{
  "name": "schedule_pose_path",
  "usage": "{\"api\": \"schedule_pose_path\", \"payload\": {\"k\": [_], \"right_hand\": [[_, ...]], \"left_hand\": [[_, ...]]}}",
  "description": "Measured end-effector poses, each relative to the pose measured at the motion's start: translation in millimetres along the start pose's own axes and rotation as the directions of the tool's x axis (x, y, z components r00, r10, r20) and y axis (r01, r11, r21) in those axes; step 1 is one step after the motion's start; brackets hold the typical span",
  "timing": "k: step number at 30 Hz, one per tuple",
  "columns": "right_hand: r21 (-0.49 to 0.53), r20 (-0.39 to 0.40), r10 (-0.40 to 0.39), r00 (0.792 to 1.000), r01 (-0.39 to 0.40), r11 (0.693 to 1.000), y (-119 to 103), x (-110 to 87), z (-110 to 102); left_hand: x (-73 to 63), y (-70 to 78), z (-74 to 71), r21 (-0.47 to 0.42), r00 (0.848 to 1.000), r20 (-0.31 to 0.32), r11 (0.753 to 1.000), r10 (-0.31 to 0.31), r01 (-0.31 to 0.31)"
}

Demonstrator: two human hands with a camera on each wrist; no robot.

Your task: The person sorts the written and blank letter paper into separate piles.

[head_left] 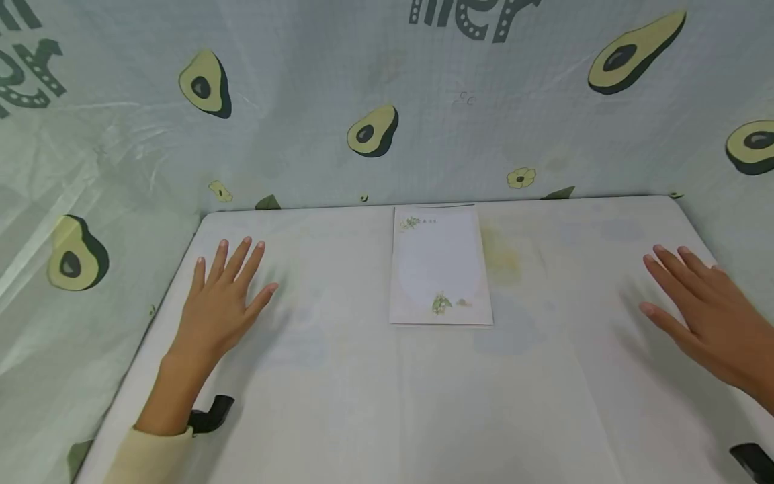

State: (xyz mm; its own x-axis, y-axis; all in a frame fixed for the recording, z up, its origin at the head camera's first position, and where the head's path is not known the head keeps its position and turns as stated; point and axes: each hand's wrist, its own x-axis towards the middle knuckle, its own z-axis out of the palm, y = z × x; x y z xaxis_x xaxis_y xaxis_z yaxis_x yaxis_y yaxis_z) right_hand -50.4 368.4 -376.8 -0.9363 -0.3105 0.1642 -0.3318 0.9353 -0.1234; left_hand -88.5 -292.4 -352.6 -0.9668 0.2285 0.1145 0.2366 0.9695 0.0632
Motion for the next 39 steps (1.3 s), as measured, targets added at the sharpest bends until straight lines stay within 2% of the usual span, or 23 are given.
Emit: {"api": "schedule_pose_path", "payload": {"k": [9,18,24,32,39], "right_hand": [[0.007,0.031,-0.048,0.998,0.048,0.999,-10.9,16.0,1.9],[0.015,0.033,-0.067,0.997,0.067,0.998,-17.8,19.5,5.9],[0.016,0.032,-0.071,0.997,0.070,0.997,-20.7,19.6,6.7],[0.014,0.036,-0.089,0.995,0.088,0.996,-25.2,25.8,8.6],[0.046,0.052,-0.113,0.992,0.111,0.993,-32.1,37.1,13.5]], "left_hand": [[3.7,10.7,1.4,0.003,1.000,-0.010,1.000,-0.005,0.005],[6.6,18.8,4.7,-0.012,1.000,-0.023,1.000,-0.010,0.010],[10.1,25.8,5.5,-0.036,1.000,-0.025,0.999,-0.009,0.008],[11.3,35.9,7.1,-0.055,0.999,-0.036,0.998,-0.040,0.038],[18.1,45.2,14.7,-0.100,0.999,-0.020,0.994,-0.036,0.033]]}}
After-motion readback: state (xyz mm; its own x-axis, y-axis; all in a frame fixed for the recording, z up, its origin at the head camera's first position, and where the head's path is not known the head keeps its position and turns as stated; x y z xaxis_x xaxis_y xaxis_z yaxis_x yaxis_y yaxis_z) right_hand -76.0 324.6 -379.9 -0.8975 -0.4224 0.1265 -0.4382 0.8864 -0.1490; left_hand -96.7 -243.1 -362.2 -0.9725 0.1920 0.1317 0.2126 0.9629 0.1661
